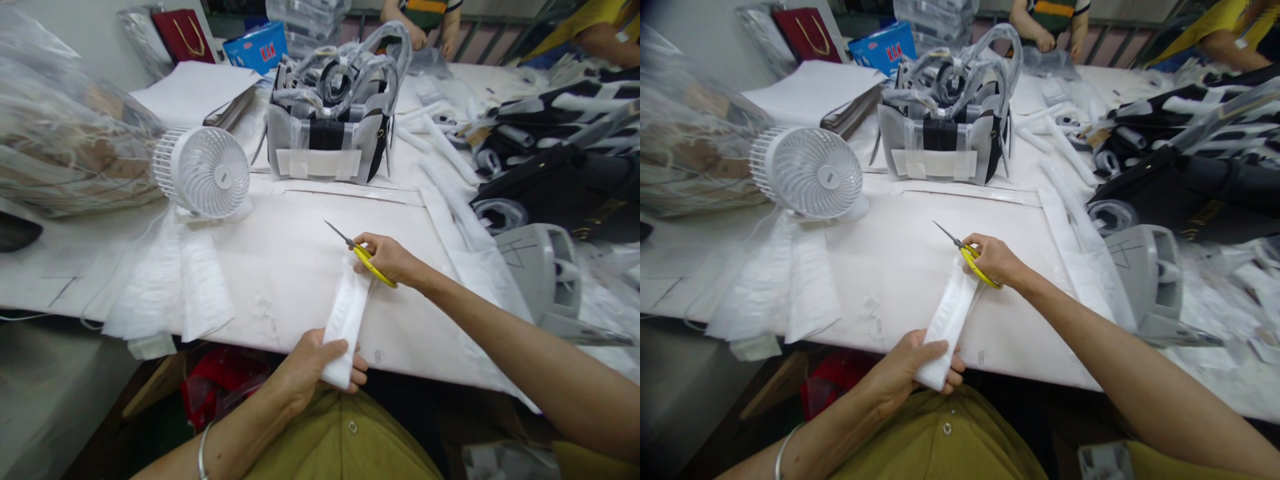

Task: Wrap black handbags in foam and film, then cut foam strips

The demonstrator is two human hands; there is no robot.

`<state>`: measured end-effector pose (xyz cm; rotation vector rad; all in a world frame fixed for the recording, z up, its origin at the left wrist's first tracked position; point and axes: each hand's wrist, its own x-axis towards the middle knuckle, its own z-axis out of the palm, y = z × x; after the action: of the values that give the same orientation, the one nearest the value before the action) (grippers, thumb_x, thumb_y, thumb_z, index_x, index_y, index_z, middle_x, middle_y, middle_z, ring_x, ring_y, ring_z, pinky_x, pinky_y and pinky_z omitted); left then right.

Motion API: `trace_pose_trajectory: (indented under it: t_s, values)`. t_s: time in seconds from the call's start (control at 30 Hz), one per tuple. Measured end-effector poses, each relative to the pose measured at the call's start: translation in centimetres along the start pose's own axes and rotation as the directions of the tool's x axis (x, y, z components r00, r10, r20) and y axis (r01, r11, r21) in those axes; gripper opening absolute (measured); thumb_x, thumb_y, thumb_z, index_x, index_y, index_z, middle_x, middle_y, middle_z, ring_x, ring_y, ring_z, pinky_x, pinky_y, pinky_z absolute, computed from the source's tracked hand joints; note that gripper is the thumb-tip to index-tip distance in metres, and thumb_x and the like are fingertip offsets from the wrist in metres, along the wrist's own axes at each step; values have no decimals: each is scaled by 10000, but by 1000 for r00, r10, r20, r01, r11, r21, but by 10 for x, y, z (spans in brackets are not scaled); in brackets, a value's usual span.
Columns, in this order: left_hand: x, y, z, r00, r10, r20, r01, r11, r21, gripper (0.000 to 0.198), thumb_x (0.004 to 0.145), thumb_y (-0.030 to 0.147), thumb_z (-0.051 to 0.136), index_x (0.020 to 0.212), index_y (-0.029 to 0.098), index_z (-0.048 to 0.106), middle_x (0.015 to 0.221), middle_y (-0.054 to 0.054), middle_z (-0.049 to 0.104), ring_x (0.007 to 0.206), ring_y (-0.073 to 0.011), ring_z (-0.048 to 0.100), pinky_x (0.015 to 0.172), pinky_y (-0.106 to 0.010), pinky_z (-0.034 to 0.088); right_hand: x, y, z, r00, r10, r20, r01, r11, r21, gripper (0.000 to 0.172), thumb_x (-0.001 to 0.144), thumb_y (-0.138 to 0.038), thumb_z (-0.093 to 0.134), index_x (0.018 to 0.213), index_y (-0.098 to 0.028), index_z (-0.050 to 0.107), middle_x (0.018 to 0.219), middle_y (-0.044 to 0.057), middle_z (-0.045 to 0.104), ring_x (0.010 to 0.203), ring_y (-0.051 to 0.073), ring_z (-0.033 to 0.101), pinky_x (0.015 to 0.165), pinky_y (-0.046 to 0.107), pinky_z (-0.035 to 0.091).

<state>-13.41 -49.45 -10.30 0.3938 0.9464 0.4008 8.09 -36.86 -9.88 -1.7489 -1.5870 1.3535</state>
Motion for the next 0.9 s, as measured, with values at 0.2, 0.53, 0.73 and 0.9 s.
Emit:
trace_pose_trajectory:
  t_s: [0.2, 0.53, 0.73, 0.9]
  values:
    - [-14, -7, -4, 970, 218, -109, -205, 971, 123, 621, 802, 438, 706, 1267, 172, 392, 962, -112, 697, 719, -220, 727, 557, -286, 595, -6, -4, -6, 1000, 10, 4, -11, 991, 131, 464, 553, -273, 757, 989, -204, 617, 645, -58, 584, 533, 106, 470, 494, 222, 339]
    - [-8, -25, -9, 935, 305, -183, -300, 952, 57, 612, 676, 452, 805, 1017, 229, 349, 892, -14, 658, 590, -189, 712, 490, -263, 580, -8, -8, -16, 998, 24, -53, -13, 979, 204, 490, 555, -256, 775, 1011, -177, 612, 642, -70, 527, 540, 93, 445, 510, 227, 321]
    - [-2, -29, -14, 951, 280, -129, -272, 959, 79, 571, 664, 489, 807, 956, 210, 403, 845, -14, 673, 613, -186, 716, 528, -265, 584, -12, -13, -17, 1000, 20, -18, -15, 968, 249, 491, 548, -266, 801, 989, -184, 601, 638, -66, 545, 536, 93, 457, 512, 222, 346]
    - [2, -34, -19, 955, 248, -160, -226, 963, 148, 511, 616, 485, 820, 837, 183, 472, 732, 2, 656, 551, -175, 690, 481, -251, 555, -18, -22, -19, 1000, 21, -5, -19, 962, 272, 489, 534, -259, 821, 967, -185, 605, 629, -68, 543, 530, 87, 459, 513, 218, 355]
